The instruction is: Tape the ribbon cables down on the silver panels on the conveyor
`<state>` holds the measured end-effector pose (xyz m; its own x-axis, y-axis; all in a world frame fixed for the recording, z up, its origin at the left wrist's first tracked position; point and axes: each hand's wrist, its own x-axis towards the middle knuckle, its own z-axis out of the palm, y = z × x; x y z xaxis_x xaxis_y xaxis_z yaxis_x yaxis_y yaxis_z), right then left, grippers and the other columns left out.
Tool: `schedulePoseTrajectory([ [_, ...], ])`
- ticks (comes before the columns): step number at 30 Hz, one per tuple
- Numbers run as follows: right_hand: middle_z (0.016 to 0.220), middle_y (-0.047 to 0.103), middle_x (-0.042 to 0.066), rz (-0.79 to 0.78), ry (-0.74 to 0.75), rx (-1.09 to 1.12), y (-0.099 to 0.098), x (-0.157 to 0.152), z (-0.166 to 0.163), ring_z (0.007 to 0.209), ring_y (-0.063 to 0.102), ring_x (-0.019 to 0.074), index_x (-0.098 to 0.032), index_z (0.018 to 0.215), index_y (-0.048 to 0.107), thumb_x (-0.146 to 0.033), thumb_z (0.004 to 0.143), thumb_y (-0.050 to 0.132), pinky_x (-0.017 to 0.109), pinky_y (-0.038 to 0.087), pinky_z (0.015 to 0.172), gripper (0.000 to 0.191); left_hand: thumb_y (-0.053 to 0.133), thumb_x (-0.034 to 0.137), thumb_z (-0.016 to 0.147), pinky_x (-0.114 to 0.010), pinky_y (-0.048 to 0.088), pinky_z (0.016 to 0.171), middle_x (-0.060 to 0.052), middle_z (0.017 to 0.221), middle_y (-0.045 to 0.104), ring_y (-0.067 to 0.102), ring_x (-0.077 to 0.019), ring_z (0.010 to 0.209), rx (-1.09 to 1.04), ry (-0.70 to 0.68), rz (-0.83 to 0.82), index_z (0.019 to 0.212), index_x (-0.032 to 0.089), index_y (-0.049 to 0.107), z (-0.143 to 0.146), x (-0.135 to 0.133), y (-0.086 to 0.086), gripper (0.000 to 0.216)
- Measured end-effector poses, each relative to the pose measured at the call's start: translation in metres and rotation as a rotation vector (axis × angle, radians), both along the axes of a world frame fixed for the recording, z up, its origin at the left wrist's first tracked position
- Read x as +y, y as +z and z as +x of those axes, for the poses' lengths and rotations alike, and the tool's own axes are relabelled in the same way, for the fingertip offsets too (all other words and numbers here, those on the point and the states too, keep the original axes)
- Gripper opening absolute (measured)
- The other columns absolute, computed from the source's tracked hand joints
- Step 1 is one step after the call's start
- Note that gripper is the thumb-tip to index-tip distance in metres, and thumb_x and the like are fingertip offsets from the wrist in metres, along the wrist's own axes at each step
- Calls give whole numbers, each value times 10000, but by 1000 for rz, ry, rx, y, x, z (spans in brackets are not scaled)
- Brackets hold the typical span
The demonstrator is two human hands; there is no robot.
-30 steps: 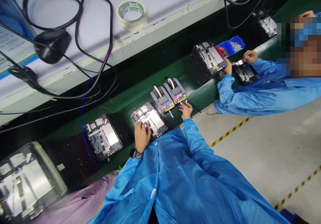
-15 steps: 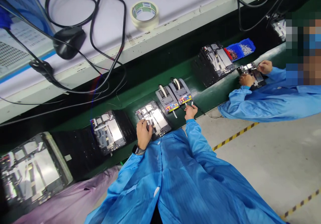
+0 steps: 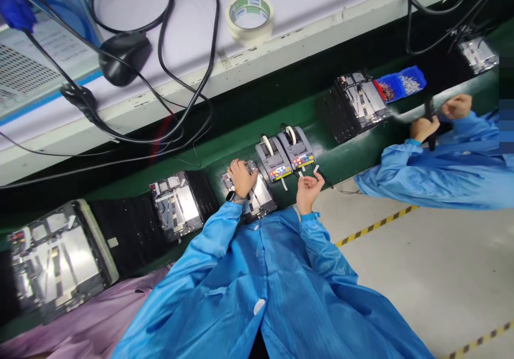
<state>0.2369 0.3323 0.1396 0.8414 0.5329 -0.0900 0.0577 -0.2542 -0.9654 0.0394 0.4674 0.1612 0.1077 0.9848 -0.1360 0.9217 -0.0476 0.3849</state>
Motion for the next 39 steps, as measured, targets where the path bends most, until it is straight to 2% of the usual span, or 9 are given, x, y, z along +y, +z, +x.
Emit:
schedulePoseTrajectory([
  [3,1034,624,39,11,174,-128,18,20,-22,879,669,180,-239,1380,366,-335,901,648,334,591,803,564,678,438,919,-552,186,1247,-174,1460,525,391,-344,1456,-12,-15,-48,1249,230,522,-14,5,-2,419],
  [6,1120,626,99,-3,396,-254,23,46,-43,1044,658,235,-215,1406,403,-272,924,608,417,565,974,527,692,395,918,-504,226,1222,-132,1360,600,489,-311,1355,-36,-66,-108,1235,250,523,-24,9,-3,387],
  [11,1218,606,144,-11,730,-374,13,90,-64,1152,621,268,-192,1521,349,-132,926,510,463,503,1083,620,699,323,922,-463,249,1181,-95,1298,647,539,-294,1299,-43,-90,-158,1192,270,533,-28,18,-3,322],
  [14,1333,555,174,-42,880,-445,7,112,-69,1210,594,284,-180,1593,266,-110,922,498,476,483,1101,714,715,310,912,-458,250,1177,-83,1283,659,558,-288,1276,-48,-100,-184,1169,278,536,-30,23,-4,314],
  [17,1439,493,197,-60,1008,-557,5,128,-69,1344,499,327,-168,1617,248,-119,913,532,511,425,1145,761,730,292,899,-459,243,1179,-76,1282,662,566,-287,1271,-52,-119,-193,1147,284,542,-33,26,-4,311],
  [20,1469,473,203,-75,1093,-645,5,137,-65,1397,433,362,-164,1626,251,-134,907,570,551,373,1163,788,729,287,897,-461,247,1172,-78,1269,667,572,-291,1268,-53,-129,-193,1118,273,554,-34,26,-3,282],
  [28,1410,503,193,-162,1244,-742,9,149,-54,1297,484,379,-201,1664,186,-165,912,640,555,402,1096,879,723,311,905,-429,294,1125,-71,1266,667,571,-281,1268,-38,-143,-233,1069,265,589,-36,35,-2,217],
  [32,1406,492,194,-163,1284,-799,16,154,-55,1304,476,383,-188,1674,157,-135,888,667,544,402,1098,939,722,339,910,-424,315,1100,-71,1239,671,574,-284,1258,-58,-144,-235,1042,262,593,-38,37,-4,200],
  [39,1432,473,218,-154,1304,-769,18,150,-55,1341,450,389,-156,1653,209,-144,895,645,570,381,1121,874,740,365,908,-428,315,1095,-73,1269,646,550,-293,1270,-80,-109,-246,1035,269,599,-37,32,0,213],
])
